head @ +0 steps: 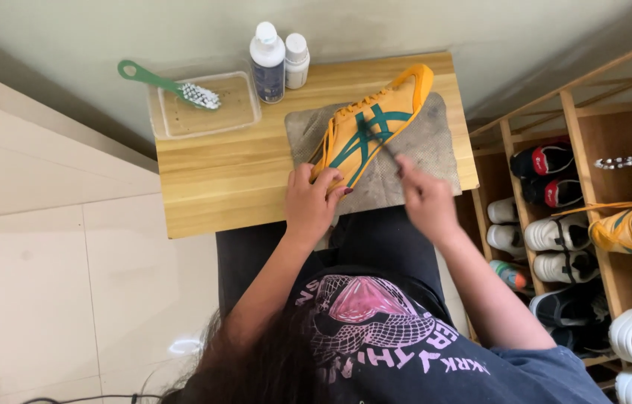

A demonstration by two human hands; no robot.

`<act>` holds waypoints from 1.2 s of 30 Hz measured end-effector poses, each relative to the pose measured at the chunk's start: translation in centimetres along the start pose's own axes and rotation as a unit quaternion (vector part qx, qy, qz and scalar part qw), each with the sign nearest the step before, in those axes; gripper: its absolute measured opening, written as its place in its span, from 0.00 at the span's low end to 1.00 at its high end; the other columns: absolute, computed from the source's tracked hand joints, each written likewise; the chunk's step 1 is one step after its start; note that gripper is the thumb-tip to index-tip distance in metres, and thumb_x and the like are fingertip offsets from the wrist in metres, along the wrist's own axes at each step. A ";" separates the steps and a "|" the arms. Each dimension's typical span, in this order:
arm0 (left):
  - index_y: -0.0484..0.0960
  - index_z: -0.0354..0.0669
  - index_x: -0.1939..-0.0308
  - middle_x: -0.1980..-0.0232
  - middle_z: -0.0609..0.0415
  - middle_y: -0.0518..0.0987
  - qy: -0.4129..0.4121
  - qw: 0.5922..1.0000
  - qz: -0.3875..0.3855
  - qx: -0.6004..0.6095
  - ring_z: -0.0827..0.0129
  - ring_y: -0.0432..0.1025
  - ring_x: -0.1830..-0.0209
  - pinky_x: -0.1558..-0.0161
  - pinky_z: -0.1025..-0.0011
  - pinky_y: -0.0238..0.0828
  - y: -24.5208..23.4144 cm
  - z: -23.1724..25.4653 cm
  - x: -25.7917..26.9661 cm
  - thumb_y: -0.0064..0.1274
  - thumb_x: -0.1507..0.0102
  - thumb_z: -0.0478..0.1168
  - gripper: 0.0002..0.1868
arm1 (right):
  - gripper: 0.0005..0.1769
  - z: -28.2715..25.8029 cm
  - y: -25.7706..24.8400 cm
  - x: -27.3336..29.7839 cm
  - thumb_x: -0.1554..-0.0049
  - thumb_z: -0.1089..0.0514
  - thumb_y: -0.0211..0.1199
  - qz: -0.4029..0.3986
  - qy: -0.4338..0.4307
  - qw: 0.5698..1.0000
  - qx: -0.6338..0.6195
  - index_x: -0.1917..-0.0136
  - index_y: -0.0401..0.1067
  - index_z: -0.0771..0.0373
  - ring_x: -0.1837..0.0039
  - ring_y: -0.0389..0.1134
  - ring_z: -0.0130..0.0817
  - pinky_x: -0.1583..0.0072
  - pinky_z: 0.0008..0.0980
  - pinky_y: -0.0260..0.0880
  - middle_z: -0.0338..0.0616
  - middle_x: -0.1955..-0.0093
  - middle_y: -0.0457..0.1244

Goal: The person scrubs a yellow and green sneaker with a brush, repeatedly dipping the brush into a container of liquid and cleaning the upper, toe box, and side panels. The shoe is held on a cloth on a wooden table while the person works.

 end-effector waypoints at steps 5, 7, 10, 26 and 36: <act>0.76 0.63 0.54 0.57 0.54 0.66 -0.004 1.000 -0.004 -0.011 0.50 0.71 0.51 0.49 0.61 0.71 0.3 -0.4 0.1 0.58 0.37 0.57 0.14 | 0.19 2.4 -1.3 -0.8 0.36 0.69 0.58 0.033 0.002 0.999 0.029 0.34 0.78 0.59 0.38 0.70 0.51 0.37 0.49 0.72 0.59 0.43 0.70; 0.76 0.63 0.54 0.57 0.54 0.66 -0.001 1.000 -0.002 -0.019 0.50 0.71 0.52 0.48 0.61 0.71 0.2 -0.2 -0.1 0.58 0.37 0.57 0.13 | 0.19 1.2 -1.0 -0.5 0.35 0.69 0.57 0.054 0.004 0.998 0.016 0.33 0.76 0.61 0.38 0.70 0.52 0.36 0.50 0.72 0.61 0.42 0.68; 0.75 0.61 0.55 0.59 0.58 0.64 0.000 1.000 -0.005 0.000 0.54 0.71 0.52 0.47 0.64 0.69 -0.3 0.0 -0.2 0.59 0.37 0.55 0.13 | 0.17 0.4 0.0 0.5 0.38 0.67 0.64 -0.010 0.044 0.998 -0.037 0.37 0.79 0.56 0.37 0.69 0.47 0.36 0.45 0.73 0.53 0.42 0.69; 0.76 0.62 0.54 0.58 0.57 0.64 -0.015 1.000 -0.018 -0.018 0.53 0.71 0.52 0.52 0.63 0.72 -0.6 0.4 -0.3 0.61 0.37 0.53 0.12 | 0.21 -0.6 -0.4 -0.7 0.39 0.71 0.59 -0.028 0.023 0.999 -0.004 0.36 0.78 0.59 0.40 0.71 0.51 0.40 0.49 0.74 0.58 0.43 0.70; 0.76 0.63 0.55 0.58 0.57 0.64 0.005 1.000 -0.005 -0.025 0.53 0.71 0.54 0.51 0.63 0.72 0.1 0.1 -0.1 0.58 0.37 0.58 0.13 | 0.18 0.4 -1.1 -2.1 0.37 0.69 0.61 0.008 -0.004 0.998 0.061 0.36 0.79 0.59 0.40 0.71 0.55 0.42 0.53 0.73 0.59 0.44 0.71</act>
Point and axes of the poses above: each hand's wrist, its own x-axis away from the middle knuckle, its own y-axis out of the palm, z = x × y, the point moved 3 cm from there along -x, towards the middle knuckle
